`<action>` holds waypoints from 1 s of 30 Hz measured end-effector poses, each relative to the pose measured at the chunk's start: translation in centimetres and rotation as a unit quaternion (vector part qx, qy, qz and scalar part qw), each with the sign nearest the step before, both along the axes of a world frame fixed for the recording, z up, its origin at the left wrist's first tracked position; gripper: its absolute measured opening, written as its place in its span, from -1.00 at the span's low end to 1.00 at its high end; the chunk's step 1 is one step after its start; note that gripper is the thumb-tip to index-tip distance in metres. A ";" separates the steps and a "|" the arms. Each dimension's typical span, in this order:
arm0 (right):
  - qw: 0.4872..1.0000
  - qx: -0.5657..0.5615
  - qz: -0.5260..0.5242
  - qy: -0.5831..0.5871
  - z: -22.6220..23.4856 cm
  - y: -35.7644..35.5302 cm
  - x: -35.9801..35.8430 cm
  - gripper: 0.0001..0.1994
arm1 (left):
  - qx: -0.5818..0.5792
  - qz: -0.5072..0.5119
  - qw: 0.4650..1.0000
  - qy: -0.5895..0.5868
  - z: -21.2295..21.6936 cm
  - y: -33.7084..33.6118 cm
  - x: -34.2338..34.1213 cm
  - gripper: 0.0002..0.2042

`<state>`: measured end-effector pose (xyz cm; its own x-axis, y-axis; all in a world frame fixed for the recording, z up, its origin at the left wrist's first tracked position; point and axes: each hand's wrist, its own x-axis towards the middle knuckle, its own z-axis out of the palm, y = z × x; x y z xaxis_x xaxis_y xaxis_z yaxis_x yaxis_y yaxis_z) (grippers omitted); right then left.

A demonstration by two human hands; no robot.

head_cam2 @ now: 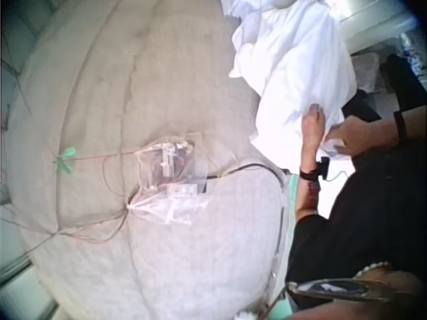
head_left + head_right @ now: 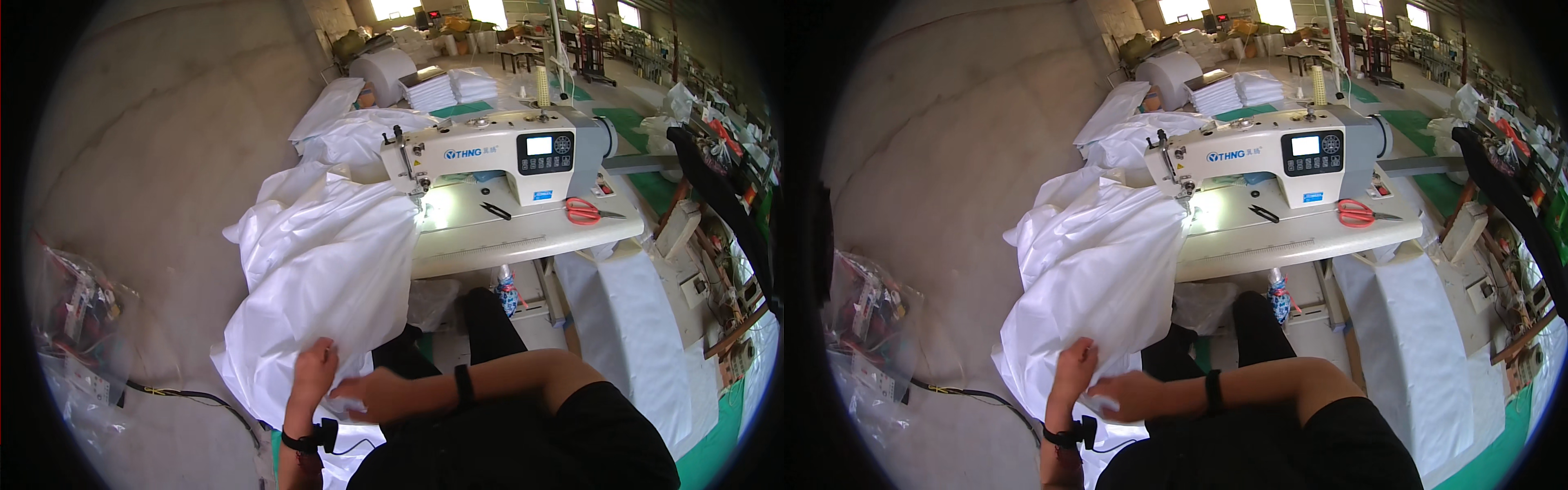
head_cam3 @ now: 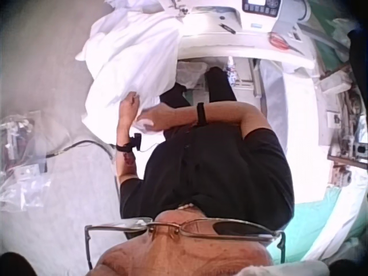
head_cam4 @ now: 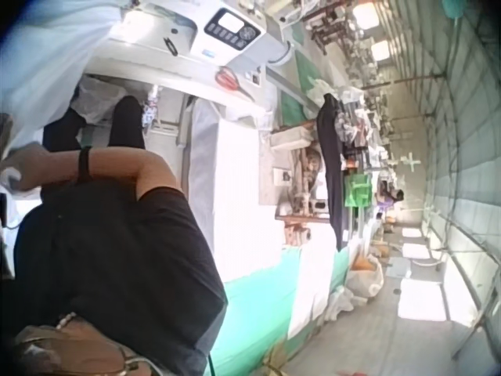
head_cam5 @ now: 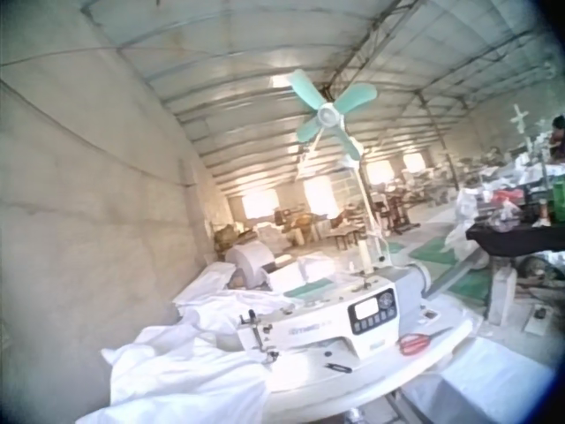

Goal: Sewing large white plastic sheets using an industrial sewing machine and oiling the machine components.

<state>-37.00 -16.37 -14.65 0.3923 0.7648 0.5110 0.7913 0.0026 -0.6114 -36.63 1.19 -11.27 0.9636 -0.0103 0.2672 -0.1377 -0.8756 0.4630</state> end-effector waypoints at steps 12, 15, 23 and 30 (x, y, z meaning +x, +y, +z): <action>0.992 -0.003 0.074 0.102 -5.3 13.6 2.8 -0.84 | 0.271 -0.118 0.949 -0.113 7.0 -1.5 -0.3 -0.96; 0.791 -0.210 0.017 0.574 -8.0 9.0 5.1 -0.61 | 0.304 -0.089 0.934 -0.165 6.3 -0.4 1.1 -0.95; 0.946 -0.042 -0.293 -0.134 -5.1 6.6 8.7 -0.51 | 0.259 -0.065 0.936 -0.230 8.2 1.4 2.9 -0.94; 0.964 -0.191 -0.184 -0.005 -12.6 13.6 14.2 -0.86 | 0.289 -0.086 0.932 -0.202 8.3 0.2 2.5 -0.89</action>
<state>-22.79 -2.79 -27.26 0.6695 0.7080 0.2246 0.7014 -0.5029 -0.5051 -34.18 1.40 -2.96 0.7565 -0.4108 0.5089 -0.3603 -0.9112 -0.1999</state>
